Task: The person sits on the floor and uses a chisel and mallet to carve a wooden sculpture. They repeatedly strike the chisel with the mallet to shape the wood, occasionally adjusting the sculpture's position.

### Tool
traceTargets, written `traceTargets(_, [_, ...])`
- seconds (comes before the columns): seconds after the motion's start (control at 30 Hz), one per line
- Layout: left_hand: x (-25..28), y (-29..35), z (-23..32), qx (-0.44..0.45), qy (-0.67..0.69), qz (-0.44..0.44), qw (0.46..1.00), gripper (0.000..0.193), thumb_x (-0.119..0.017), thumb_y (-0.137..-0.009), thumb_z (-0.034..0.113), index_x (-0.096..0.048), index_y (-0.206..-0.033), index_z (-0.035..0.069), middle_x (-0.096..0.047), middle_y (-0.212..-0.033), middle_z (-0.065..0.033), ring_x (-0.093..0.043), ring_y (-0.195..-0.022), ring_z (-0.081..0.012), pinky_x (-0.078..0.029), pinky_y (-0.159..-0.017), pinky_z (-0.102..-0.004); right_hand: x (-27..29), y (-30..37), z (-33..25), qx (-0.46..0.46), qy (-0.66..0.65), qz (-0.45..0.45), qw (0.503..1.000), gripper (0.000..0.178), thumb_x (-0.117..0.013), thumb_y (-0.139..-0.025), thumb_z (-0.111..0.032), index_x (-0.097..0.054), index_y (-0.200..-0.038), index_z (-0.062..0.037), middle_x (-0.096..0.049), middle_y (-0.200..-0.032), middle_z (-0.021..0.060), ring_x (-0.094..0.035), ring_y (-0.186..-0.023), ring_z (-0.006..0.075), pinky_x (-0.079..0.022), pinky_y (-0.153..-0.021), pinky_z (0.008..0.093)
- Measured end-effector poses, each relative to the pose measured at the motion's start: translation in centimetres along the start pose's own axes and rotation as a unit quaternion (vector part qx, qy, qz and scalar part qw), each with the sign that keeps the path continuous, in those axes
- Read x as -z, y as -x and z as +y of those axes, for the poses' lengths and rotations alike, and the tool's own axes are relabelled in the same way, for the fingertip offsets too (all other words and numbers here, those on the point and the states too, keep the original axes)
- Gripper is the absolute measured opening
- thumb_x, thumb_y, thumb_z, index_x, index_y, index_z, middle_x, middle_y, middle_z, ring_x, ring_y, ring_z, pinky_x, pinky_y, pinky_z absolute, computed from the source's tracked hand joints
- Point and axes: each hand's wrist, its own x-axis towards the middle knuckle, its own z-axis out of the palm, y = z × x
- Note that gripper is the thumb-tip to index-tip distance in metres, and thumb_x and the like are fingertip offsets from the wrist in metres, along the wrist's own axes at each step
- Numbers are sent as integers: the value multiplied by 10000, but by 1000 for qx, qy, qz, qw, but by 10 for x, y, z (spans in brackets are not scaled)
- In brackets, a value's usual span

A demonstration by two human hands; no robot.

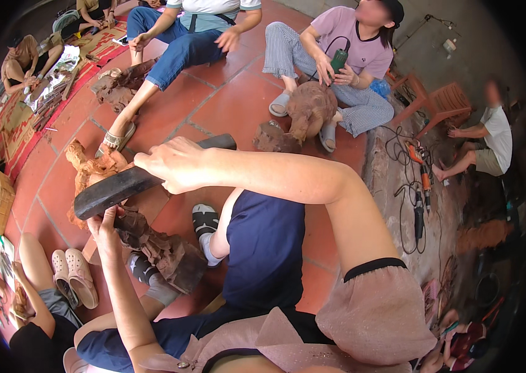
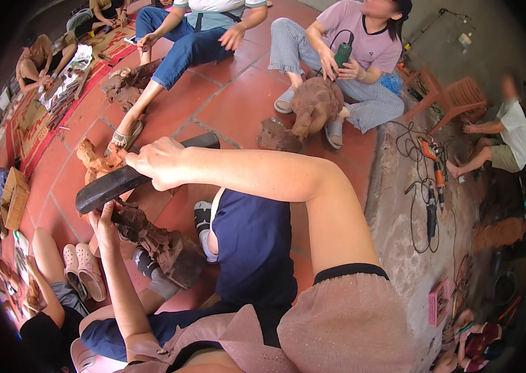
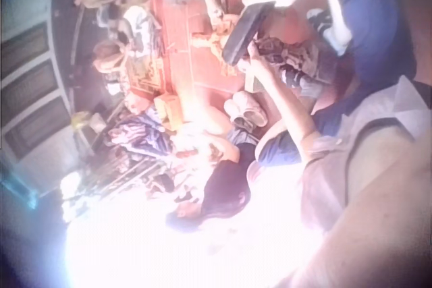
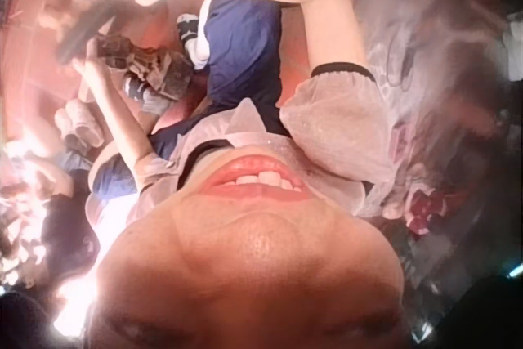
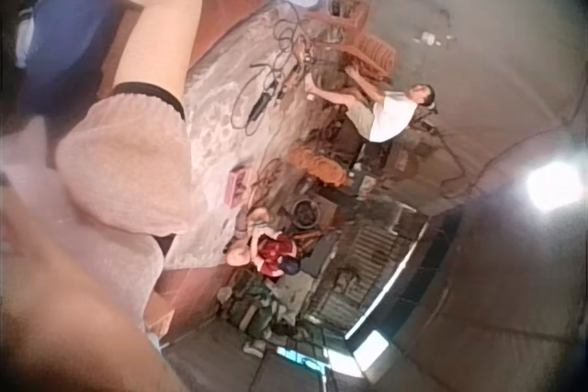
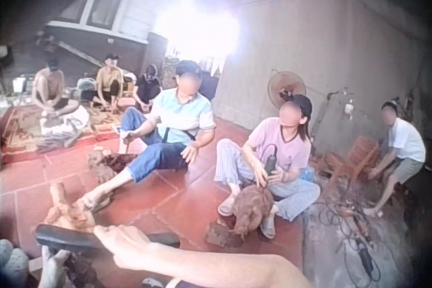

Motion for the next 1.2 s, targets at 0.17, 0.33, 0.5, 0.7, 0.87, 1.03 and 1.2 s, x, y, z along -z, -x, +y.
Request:
traceTargets(0.17, [-14, 12, 1, -6, -50, 35, 998, 136, -615, -945, 133, -556, -990, 19, -576, -801, -38, -523, -705, -114, -428, -688, -257, -3, -1, 7, 0, -3, -6, 1000, 444, -754, -711, -105, -524, -1086, -43, -650, -908, 185, -665, -829, 384, -523, -693, 495])
traceTargets(0.33, [-12, 15, 2, 0, -36, 26, 999, 139, -630, -938, 113, -540, -1010, 36, -550, -812, -23, -490, -704, -102, -411, -697, -246, -4, -5, 6, 11, -1, -5, 1000, 478, -768, -716, -120, -529, -1124, -47, -650, -911, 185, -663, -840, 385, -525, -709, 491])
traceTargets(0.5, [-8, 14, -8, -18, -19, 15, 1000, 156, -626, -939, 110, -534, -1034, 29, -549, -834, -31, -491, -705, -104, -418, -691, -247, -4, -5, 6, 1, -8, -16, 1000, 529, -772, -711, -118, -526, -1173, -46, -648, -910, 179, -663, -840, 383, -526, -716, 486])
traceTargets(0.7, [-13, 12, -7, -11, -14, 27, 999, 145, -619, -933, 87, -531, -1035, 32, -543, -825, -18, -489, -702, -96, -414, -673, -243, -11, -3, 9, 14, -16, 2, 1000, 549, -783, -698, -141, -533, -1179, -63, -653, -918, 168, -670, -851, 367, -533, -715, 474])
traceTargets(0.87, [-13, 14, -5, -44, -15, 48, 998, 118, -594, -939, 58, -561, -1044, 15, -526, -765, -8, -465, -650, -78, -399, -603, -234, -16, -14, 5, 40, -26, 20, 999, 497, -747, -644, -111, -554, -1100, -68, -670, -869, 155, -684, -828, 352, -541, -669, 465])
traceTargets(1.03, [-13, 12, -26, -63, -70, 69, 993, 129, -613, -951, 109, -570, -1010, 3, -585, -782, -42, -477, -613, -83, -399, -587, -235, -12, -4, 2, 22, -12, 0, 1000, 393, -722, -656, -98, -565, -1015, -59, -678, -794, 138, -692, -777, 350, -545, -655, 463])
traceTargets(1.2, [-6, 11, -30, -50, -82, 98, 991, 226, -648, -936, 132, -568, -1114, 19, -567, -816, -27, -470, -601, -82, -387, -570, -224, -7, -14, 2, 12, -23, -4, 1000, 386, -716, -666, -92, -571, -1024, -88, -679, -831, 125, -687, -813, 345, -545, -683, 459])
